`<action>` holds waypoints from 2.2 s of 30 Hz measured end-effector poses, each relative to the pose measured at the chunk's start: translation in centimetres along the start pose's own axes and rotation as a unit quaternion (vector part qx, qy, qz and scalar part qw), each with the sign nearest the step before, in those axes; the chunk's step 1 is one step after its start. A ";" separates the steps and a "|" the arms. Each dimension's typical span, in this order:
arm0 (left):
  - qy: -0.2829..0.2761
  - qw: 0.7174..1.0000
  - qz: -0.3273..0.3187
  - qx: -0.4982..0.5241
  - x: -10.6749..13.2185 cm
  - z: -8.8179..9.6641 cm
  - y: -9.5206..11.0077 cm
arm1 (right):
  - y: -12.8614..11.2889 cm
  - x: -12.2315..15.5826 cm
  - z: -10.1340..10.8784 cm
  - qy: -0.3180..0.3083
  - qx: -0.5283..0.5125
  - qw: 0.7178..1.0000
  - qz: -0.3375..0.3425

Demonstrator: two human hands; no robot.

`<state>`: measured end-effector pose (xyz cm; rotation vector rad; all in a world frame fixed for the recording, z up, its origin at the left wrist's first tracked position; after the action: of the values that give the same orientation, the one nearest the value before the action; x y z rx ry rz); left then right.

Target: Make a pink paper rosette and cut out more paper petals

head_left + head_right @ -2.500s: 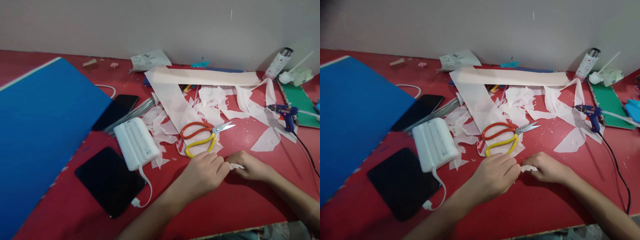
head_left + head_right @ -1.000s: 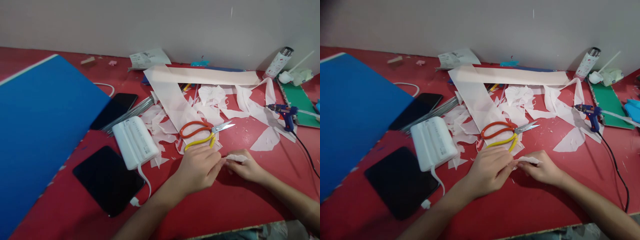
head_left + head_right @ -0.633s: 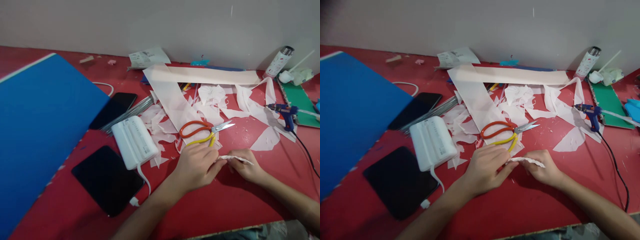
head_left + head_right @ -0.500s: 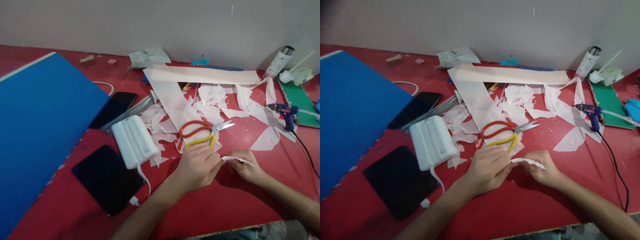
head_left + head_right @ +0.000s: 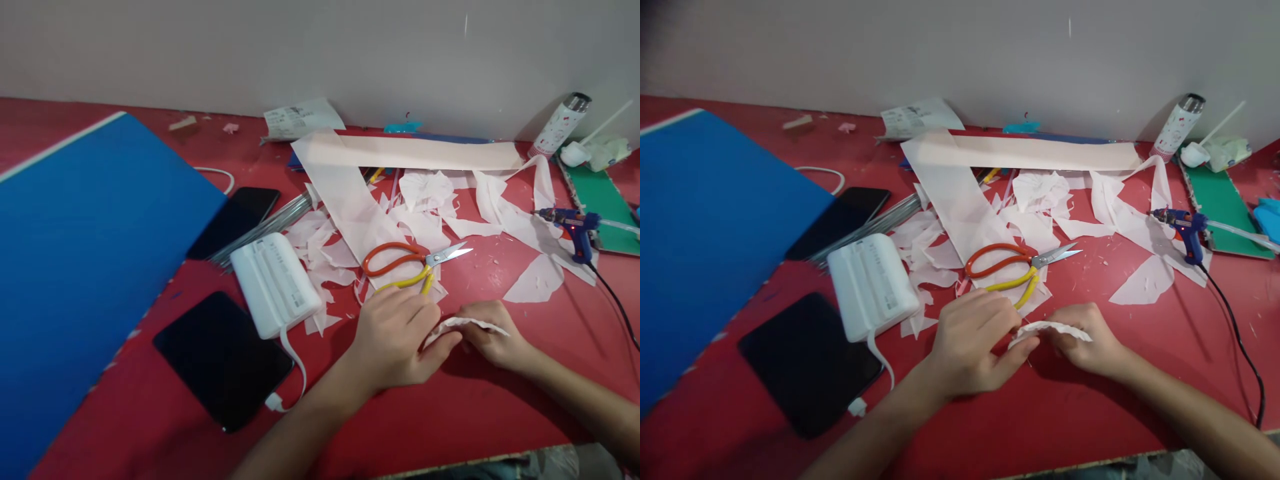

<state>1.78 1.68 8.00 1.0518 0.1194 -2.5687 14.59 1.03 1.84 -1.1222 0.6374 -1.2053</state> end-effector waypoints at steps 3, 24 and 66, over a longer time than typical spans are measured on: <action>-0.008 1.000 -0.017 0.014 -0.1 -0.2 0.2 | 0.1 -0.1 -0.3 -0.020 -0.003 1.000 -0.003; 0.028 1.000 0.005 -0.004 0.1 0.3 -0.4 | 0.6 -0.8 0.3 -0.016 -0.038 0.998 -0.049; 0.048 0.965 0.257 0.011 3.4 -0.8 -6.3 | -2.9 -18.7 6.1 0.209 0.610 0.764 0.037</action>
<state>-2.17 6.76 4.70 1.0523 -0.1430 -2.0569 13.39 20.84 3.64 0.2903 0.0928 -1.4263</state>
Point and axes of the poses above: each hand's wrist, its own x-axis away from the middle knuckle, its own z-axis out of the back of the hand, y = z × x, the point moved 6 cm from there along -x, towards the middle knuckle, and after that the axes turned 15 degrees about -z, right-handed, at the moved point
